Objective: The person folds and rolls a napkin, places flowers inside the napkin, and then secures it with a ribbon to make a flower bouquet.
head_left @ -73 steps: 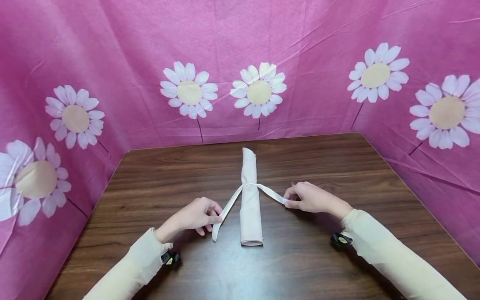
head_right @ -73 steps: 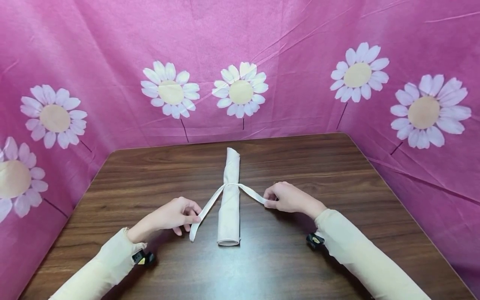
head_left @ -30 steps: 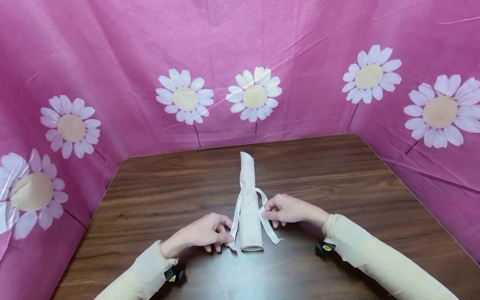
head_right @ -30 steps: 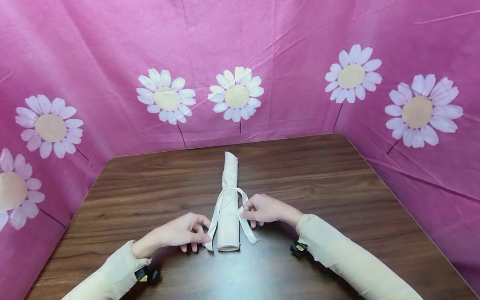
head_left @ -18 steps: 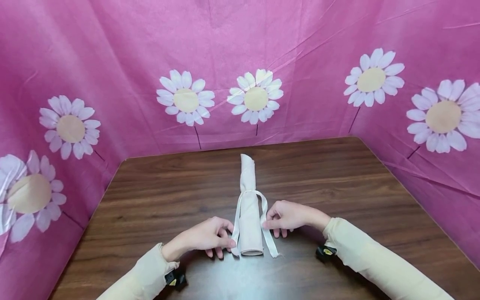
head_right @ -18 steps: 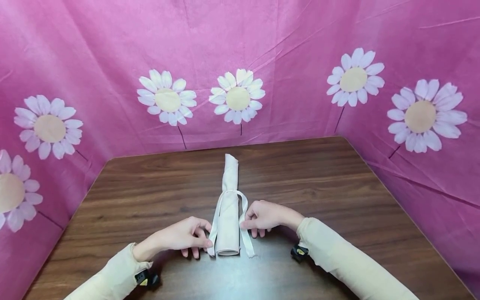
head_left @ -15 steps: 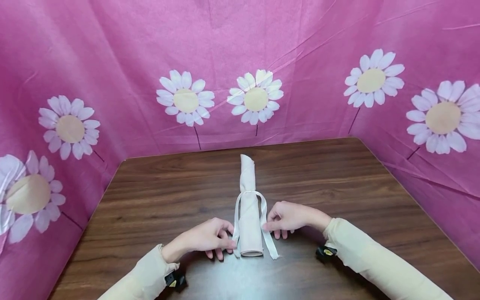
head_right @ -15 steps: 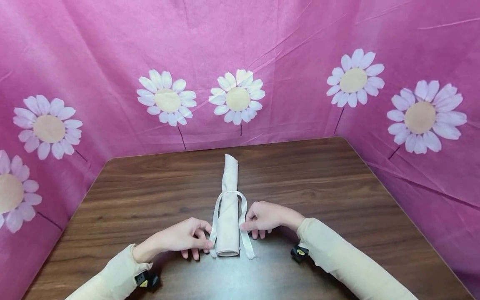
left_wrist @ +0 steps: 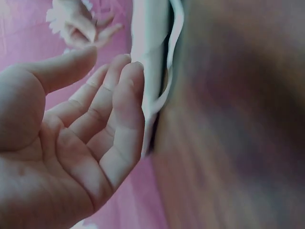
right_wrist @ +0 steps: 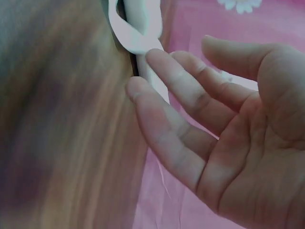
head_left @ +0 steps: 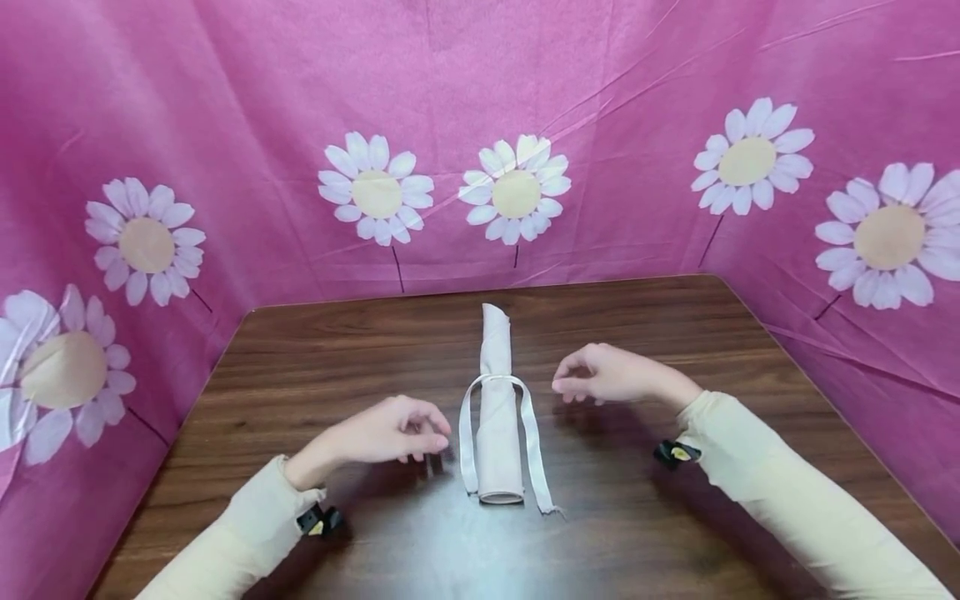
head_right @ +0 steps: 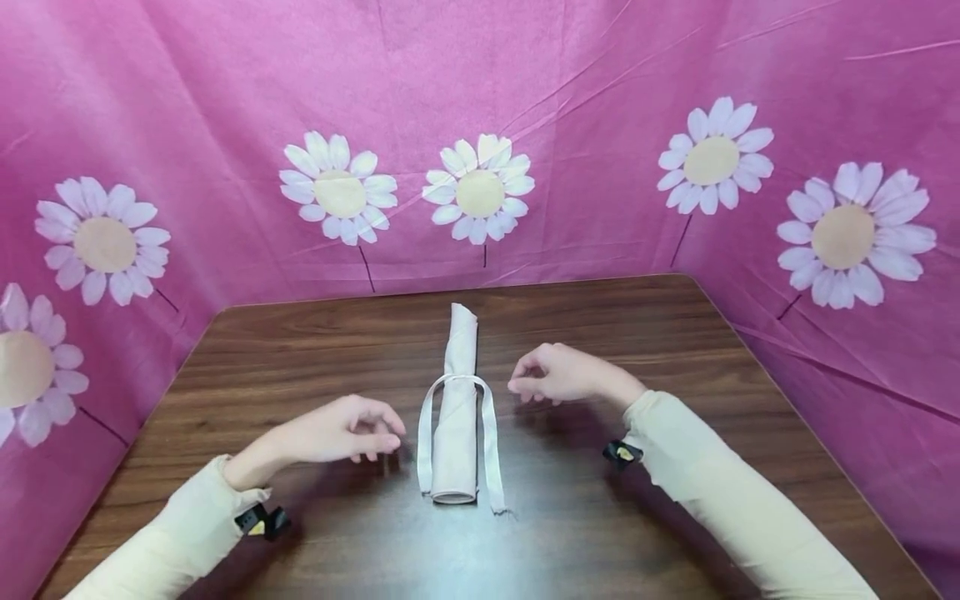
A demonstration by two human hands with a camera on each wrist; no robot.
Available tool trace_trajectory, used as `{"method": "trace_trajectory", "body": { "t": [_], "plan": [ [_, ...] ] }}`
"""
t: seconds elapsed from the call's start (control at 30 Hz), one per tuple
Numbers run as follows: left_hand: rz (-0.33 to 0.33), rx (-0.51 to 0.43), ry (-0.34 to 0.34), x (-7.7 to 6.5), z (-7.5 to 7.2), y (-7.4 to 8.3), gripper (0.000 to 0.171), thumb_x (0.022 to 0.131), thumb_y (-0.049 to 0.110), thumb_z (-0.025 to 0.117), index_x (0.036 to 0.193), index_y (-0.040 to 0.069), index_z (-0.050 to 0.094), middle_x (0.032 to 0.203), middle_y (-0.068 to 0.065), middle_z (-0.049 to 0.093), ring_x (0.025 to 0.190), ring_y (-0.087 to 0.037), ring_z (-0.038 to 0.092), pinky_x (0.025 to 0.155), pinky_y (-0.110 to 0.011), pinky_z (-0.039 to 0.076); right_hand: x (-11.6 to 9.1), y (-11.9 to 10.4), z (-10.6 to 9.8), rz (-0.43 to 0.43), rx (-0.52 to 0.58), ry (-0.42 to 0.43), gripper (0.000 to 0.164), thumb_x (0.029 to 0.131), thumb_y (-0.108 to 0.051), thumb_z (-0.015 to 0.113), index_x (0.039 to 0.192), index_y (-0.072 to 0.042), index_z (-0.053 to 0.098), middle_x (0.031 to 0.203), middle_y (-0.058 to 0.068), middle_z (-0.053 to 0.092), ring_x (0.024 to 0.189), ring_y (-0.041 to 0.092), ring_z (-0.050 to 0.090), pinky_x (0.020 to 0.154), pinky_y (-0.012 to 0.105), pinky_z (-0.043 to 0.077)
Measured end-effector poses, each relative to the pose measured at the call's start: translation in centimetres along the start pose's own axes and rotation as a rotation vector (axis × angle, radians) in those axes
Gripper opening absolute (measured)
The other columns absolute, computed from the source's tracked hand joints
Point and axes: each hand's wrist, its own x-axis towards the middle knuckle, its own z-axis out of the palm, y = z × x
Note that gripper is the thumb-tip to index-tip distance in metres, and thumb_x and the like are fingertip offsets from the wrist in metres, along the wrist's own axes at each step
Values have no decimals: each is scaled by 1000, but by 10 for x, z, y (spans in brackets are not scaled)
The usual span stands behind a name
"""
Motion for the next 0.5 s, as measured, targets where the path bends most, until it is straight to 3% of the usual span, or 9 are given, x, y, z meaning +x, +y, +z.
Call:
{"method": "trace_trajectory", "body": {
  "t": [0.13, 0.27, 0.4, 0.5],
  "plan": [
    [18, 122, 132, -6, -31, 3, 26, 100, 25, 67, 116, 6, 69, 97, -8, 73, 82, -25, 69, 70, -34, 57, -4, 2, -26, -34, -132, 105, 23, 102, -26, 63, 111, -7, 73, 90, 4, 73, 76, 23, 67, 72, 41, 56],
    [-4, 256, 346, -13, -61, 3, 22, 99, 27, 69, 116, 13, 71, 102, 1, 73, 93, -15, 68, 80, -34, 55, -7, 5, -49, -81, -317, 247, 24, 103, -25, 62, 115, -8, 74, 106, 2, 75, 96, 20, 69, 90, 46, 52],
    [-8, 361, 504, -19, -82, -3, 26, 99, 28, 69, 120, 13, 71, 111, -1, 73, 101, -14, 66, 84, -40, 53, -11, 12, -71, -67, -405, 349, 27, 103, -20, 60, 121, -5, 73, 114, 10, 74, 107, 29, 69, 95, 51, 50],
    [19, 460, 594, -25, -91, -12, 31, 99, 27, 69, 124, 10, 69, 118, -6, 72, 94, -16, 65, 77, -41, 51, -14, 17, -82, -63, -475, 424, 29, 103, -18, 60, 125, -1, 70, 124, 17, 69, 119, 37, 62, 101, 55, 45]
  ]
}}
